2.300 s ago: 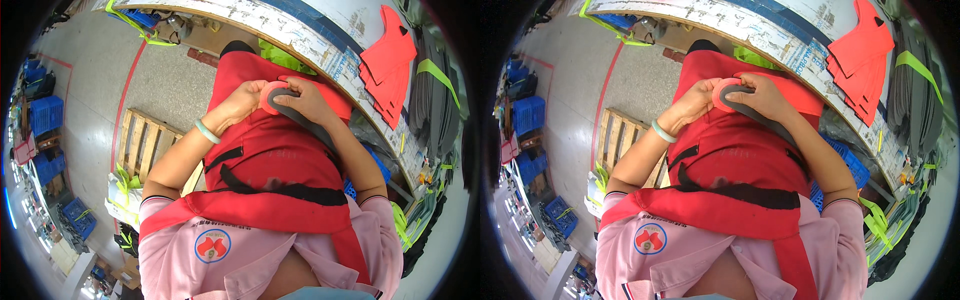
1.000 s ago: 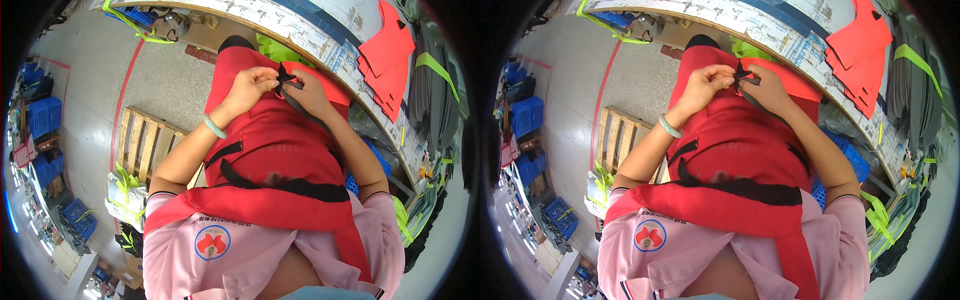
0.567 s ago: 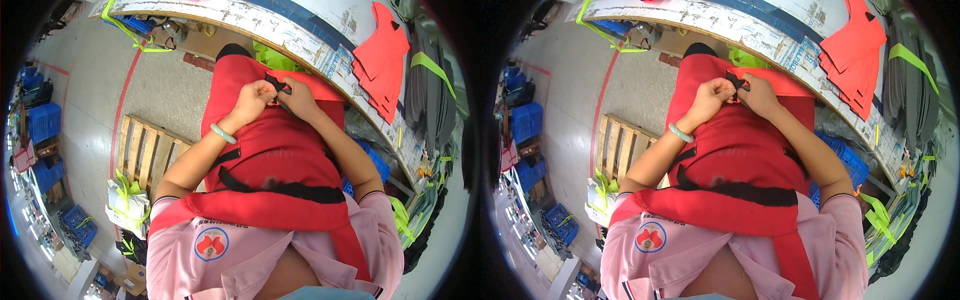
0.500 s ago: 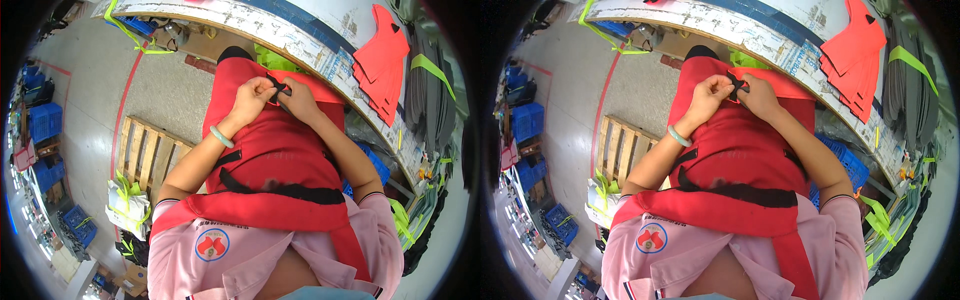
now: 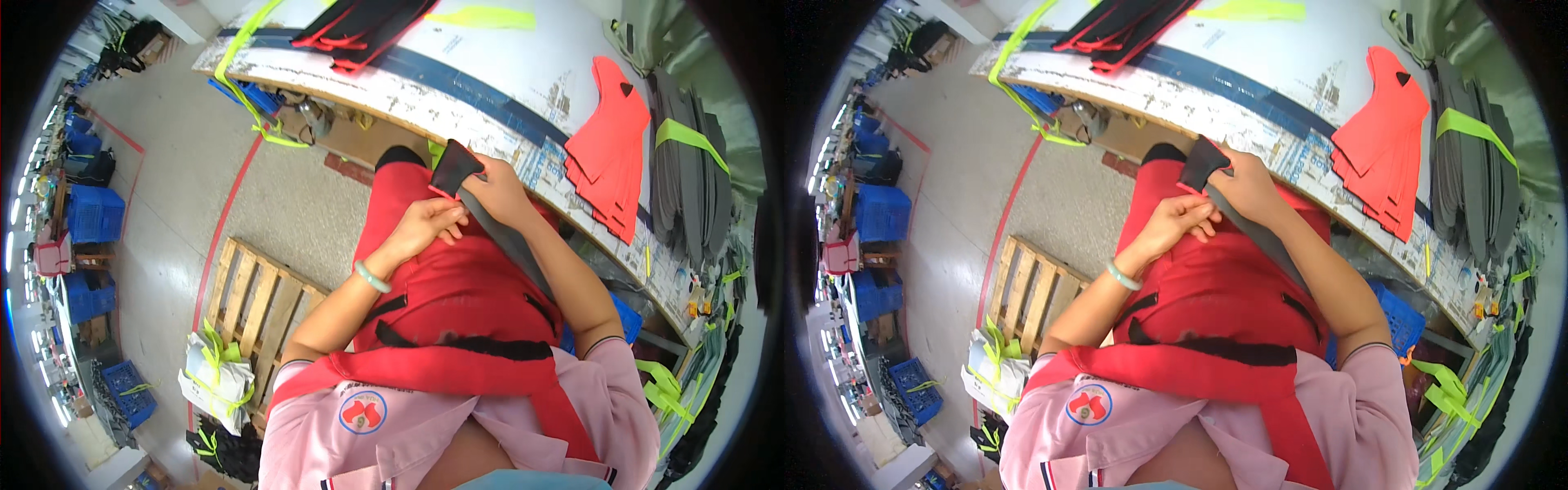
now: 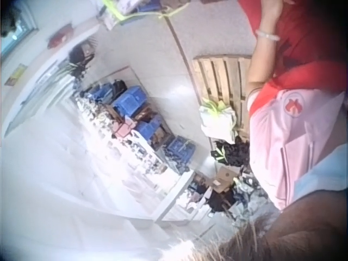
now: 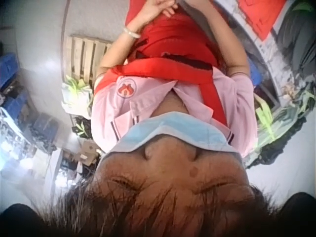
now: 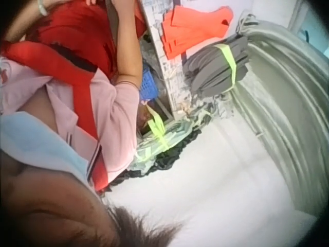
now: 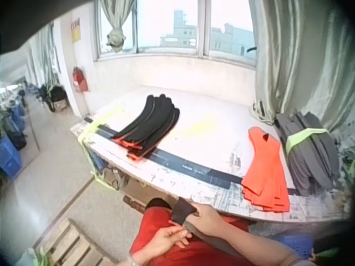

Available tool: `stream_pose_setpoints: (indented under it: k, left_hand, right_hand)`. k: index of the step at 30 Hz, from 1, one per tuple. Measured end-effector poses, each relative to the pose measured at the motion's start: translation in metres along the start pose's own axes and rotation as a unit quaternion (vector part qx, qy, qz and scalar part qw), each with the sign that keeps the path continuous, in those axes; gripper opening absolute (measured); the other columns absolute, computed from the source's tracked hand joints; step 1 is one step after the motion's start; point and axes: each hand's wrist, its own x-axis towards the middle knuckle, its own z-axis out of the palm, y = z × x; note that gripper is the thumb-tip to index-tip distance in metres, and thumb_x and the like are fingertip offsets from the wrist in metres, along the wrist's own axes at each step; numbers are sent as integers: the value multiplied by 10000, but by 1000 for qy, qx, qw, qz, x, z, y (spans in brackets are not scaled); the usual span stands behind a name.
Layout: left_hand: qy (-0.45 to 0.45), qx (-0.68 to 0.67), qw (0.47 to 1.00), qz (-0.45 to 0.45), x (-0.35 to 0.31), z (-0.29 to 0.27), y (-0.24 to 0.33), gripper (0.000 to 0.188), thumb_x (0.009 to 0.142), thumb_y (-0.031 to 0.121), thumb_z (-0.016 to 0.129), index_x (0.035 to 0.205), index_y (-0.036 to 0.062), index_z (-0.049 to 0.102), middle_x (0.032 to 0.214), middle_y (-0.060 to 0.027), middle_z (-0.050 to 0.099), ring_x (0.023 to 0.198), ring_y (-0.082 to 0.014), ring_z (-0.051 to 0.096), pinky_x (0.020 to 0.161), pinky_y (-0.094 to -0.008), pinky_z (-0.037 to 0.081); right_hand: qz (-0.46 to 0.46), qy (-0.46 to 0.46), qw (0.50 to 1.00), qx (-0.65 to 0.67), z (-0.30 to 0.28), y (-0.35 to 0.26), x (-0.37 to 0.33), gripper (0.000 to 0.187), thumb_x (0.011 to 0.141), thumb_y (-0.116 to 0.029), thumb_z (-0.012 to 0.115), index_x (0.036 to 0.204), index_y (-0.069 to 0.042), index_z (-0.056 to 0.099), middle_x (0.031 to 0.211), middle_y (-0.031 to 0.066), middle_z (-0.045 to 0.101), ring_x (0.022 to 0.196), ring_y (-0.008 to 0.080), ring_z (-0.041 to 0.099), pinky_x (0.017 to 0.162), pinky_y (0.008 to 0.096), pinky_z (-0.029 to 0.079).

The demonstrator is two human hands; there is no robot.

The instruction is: Inspecting and organizing curved fabric components on a factory workbench.

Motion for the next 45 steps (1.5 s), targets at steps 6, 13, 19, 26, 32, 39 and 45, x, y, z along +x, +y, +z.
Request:
stream_pose_setpoints:
  k: [6, 13, 19, 26, 32, 39, 45]
  left_hand:
    - [-11, 37, 933, 359, -33, 9, 101, 744, 878, 161, 671, 1465, 41, 229, 1395, -131, 433, 1246, -223, 471, 1038, -368, 391]
    - [51, -486, 861, 140, 30, 2, 36, 482, 1012, 358, 424, 1358, 23, 412, 1371, -143, 463, 1265, -265, 447, 1088, -410, 349]
    - [68, -569, 817, 60, 29, -24, 0, 441, 1000, 365, 455, 1271, 17, 475, 1275, -132, 525, 1220, -260, 479, 1058, -399, 381]
    - [127, -580, 801, 78, 52, -72, -32, 203, 942, 143, 514, 1106, 31, 556, 952, -109, 605, 963, -310, 595, 914, -427, 491]
    - [137, -560, 816, -35, 73, -41, -62, 360, 971, 338, 521, 1075, -5, 548, 947, -118, 602, 977, -305, 592, 907, -447, 495]
    - [157, -526, 836, 9, 68, -52, -50, 276, 947, 283, 566, 1034, 23, 547, 890, -101, 596, 869, -287, 599, 841, -430, 516]
    - [154, -531, 833, -27, 84, -56, -48, 171, 897, 156, 598, 1017, 40, 560, 817, -68, 581, 761, -246, 588, 758, -406, 538]
  right_hand:
    - [-52, -76, 965, 244, -15, -85, -9, 269, 853, -52, 588, 1118, -12, 605, 975, 20, 656, 852, 90, 577, 788, 260, 474]
    - [-193, 191, 957, -102, 64, -20, 32, 607, 683, 35, 636, 1257, -128, 528, 1306, 129, 423, 1158, 344, 453, 908, 341, 468]
    - [-153, 113, 975, -118, 96, 21, 50, 653, 696, 18, 638, 1302, -193, 518, 1334, 110, 402, 1216, 310, 404, 945, 368, 427]
    - [-226, 2, 923, -313, 82, 24, -4, 687, 739, -274, 724, 1357, -151, 450, 1386, 65, 405, 1270, 318, 374, 1039, 461, 288]
    - [-49, -201, 940, -273, 87, 68, 15, 536, 782, -133, 621, 1284, -95, 436, 1349, 111, 440, 1130, 394, 515, 865, 499, 476]
    - [-62, -195, 951, -233, 82, 51, -5, 382, 766, -92, 581, 1124, -43, 455, 1242, 152, 490, 1024, 399, 575, 807, 499, 500]
    - [-31, -224, 942, -247, 93, 74, 25, 540, 743, -100, 594, 1258, -64, 434, 1351, 143, 435, 1090, 390, 557, 848, 496, 493]
